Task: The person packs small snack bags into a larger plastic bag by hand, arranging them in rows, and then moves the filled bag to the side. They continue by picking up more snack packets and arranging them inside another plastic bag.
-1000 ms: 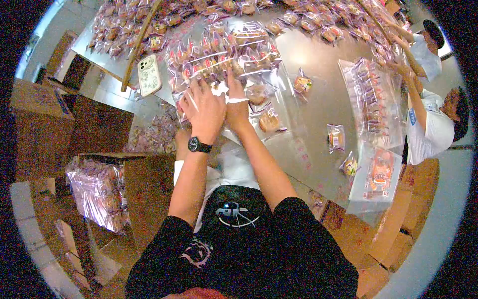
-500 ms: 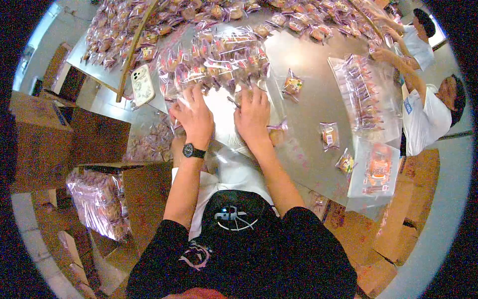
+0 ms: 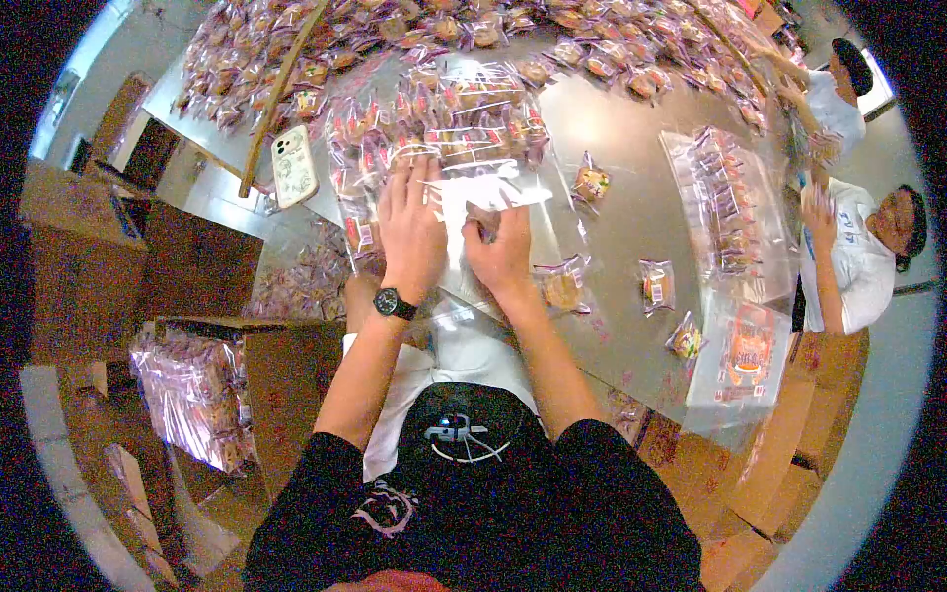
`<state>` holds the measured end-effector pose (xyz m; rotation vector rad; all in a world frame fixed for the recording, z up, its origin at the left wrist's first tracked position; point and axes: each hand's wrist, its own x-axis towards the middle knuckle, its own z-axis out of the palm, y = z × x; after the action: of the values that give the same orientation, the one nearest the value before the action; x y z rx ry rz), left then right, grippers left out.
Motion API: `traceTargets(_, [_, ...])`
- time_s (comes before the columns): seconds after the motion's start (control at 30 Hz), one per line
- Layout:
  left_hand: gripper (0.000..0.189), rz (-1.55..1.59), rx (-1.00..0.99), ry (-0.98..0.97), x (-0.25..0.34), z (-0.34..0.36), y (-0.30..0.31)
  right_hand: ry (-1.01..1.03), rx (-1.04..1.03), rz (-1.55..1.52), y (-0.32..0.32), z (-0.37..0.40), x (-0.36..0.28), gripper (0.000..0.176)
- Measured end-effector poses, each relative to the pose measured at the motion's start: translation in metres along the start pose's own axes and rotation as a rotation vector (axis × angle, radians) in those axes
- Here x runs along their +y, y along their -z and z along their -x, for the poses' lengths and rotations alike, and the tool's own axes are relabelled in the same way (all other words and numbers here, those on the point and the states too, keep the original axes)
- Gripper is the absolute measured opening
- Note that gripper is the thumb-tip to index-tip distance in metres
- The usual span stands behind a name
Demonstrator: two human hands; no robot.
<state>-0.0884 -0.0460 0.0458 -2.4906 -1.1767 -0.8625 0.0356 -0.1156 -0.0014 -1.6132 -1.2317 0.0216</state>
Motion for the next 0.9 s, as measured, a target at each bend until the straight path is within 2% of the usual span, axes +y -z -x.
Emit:
traceTargets(0.1, [0.046,0.050,-0.057,-0.024,0.000,-0.006,-0.007,-0.099,0.092,-0.509,-0.009,-0.001,0.001,0.043])
traceTargets(0.17, [0.054,0.068,-0.103,-0.008,-0.002,-0.009,-0.010,-0.232,0.099,-0.660,-0.008,-0.004,0.001,0.042])
traceTargets(0.23, [0.054,0.013,-0.089,0.003,-0.001,-0.007,-0.020,-0.371,0.111,-0.809,-0.007,-0.007,0.002,0.043])
traceTargets(0.37, [0.052,0.023,-0.081,0.021,-0.001,-0.010,-0.023,-0.463,0.092,-0.972,-0.008,-0.015,-0.012,0.042])
traceTargets(0.47, [0.049,0.024,-0.103,0.042,-0.003,-0.013,-0.022,-0.475,0.025,-0.926,-0.012,-0.016,-0.001,0.041])
traceTargets(0.57, [0.043,0.050,-0.098,0.105,-0.004,-0.023,-0.023,-0.394,-0.037,-0.911,-0.011,-0.015,0.000,0.053])
traceTargets(0.6, [0.043,0.067,-0.122,0.131,-0.003,-0.027,-0.020,-0.370,0.033,-0.907,-0.013,-0.013,0.001,0.057])
traceTargets(0.77, [0.042,0.069,-0.138,0.204,-0.009,-0.034,-0.036,-0.293,0.065,-0.887,-0.009,-0.017,-0.005,0.052])
traceTargets(0.8, [0.035,0.020,-0.055,0.185,-0.011,-0.033,-0.038,-0.248,0.072,-0.846,-0.015,-0.020,-0.002,0.051])
traceTargets(0.87, [0.027,0.026,-0.102,0.188,-0.014,-0.032,-0.033,-0.195,0.098,-0.755,-0.029,-0.030,-0.002,0.045])
traceTargets(0.9, [0.024,0.028,-0.123,0.184,-0.014,-0.035,-0.029,-0.114,0.100,-0.612,-0.030,-0.034,-0.004,0.045])
